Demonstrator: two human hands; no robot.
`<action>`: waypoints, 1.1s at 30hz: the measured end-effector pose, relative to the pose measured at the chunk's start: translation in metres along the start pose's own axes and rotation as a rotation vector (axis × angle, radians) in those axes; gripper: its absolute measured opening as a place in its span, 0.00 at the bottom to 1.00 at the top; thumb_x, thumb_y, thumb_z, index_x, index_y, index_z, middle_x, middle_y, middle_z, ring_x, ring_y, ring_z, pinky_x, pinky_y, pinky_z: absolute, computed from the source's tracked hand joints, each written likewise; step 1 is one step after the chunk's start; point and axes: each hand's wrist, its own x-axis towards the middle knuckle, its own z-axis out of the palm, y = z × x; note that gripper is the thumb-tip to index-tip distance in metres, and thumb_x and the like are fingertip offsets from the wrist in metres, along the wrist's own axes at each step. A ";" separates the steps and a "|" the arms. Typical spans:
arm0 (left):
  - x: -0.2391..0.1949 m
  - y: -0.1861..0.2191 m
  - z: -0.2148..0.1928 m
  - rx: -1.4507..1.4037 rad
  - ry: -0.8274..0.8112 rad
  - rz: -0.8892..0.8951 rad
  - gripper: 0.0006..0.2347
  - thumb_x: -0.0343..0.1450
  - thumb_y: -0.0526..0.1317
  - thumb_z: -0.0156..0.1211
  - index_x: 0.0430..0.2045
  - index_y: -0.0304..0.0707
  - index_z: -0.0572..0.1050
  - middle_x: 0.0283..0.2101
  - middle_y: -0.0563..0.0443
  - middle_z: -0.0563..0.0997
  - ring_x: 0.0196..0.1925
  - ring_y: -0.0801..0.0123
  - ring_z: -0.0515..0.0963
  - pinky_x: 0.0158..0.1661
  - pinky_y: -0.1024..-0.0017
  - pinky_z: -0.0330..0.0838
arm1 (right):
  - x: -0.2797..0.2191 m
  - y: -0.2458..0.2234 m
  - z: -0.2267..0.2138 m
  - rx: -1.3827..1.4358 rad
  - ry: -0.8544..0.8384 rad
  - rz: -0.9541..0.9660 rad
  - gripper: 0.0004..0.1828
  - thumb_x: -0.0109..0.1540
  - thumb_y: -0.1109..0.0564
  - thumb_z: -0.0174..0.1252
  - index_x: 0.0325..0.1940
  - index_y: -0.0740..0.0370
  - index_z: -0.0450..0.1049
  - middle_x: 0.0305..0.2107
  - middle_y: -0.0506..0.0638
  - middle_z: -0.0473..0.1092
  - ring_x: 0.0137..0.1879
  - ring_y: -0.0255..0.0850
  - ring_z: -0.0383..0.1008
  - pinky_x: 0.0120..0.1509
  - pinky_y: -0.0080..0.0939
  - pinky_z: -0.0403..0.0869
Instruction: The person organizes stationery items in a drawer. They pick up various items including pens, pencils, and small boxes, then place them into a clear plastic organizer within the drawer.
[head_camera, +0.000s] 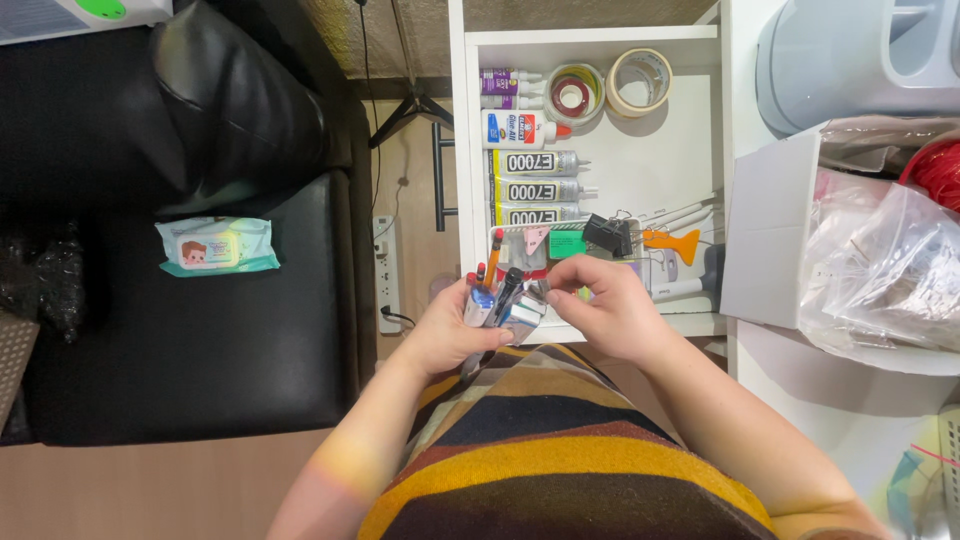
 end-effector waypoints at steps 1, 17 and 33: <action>0.000 -0.002 -0.002 0.000 -0.001 0.001 0.21 0.47 0.26 0.74 0.31 0.34 0.72 0.24 0.52 0.79 0.28 0.76 0.79 0.32 0.80 0.75 | -0.001 0.001 0.001 -0.001 0.001 0.000 0.06 0.52 0.62 0.57 0.33 0.59 0.75 0.22 0.48 0.73 0.32 0.39 0.72 0.41 0.41 0.70; -0.010 0.007 -0.005 0.345 -0.068 -0.088 0.18 0.49 0.29 0.72 0.30 0.38 0.75 0.29 0.52 0.79 0.35 0.71 0.76 0.42 0.71 0.70 | 0.011 -0.025 -0.013 -0.221 -0.241 0.359 0.03 0.47 0.57 0.59 0.22 0.58 0.75 0.15 0.47 0.70 0.26 0.37 0.68 0.35 0.37 0.69; -0.012 0.010 0.000 0.202 -0.034 -0.101 0.18 0.48 0.29 0.72 0.28 0.43 0.74 0.26 0.60 0.78 0.31 0.78 0.76 0.37 0.80 0.71 | 0.015 -0.007 0.000 0.339 -0.225 0.470 0.08 0.48 0.69 0.57 0.31 0.68 0.75 0.22 0.57 0.73 0.26 0.40 0.75 0.35 0.38 0.77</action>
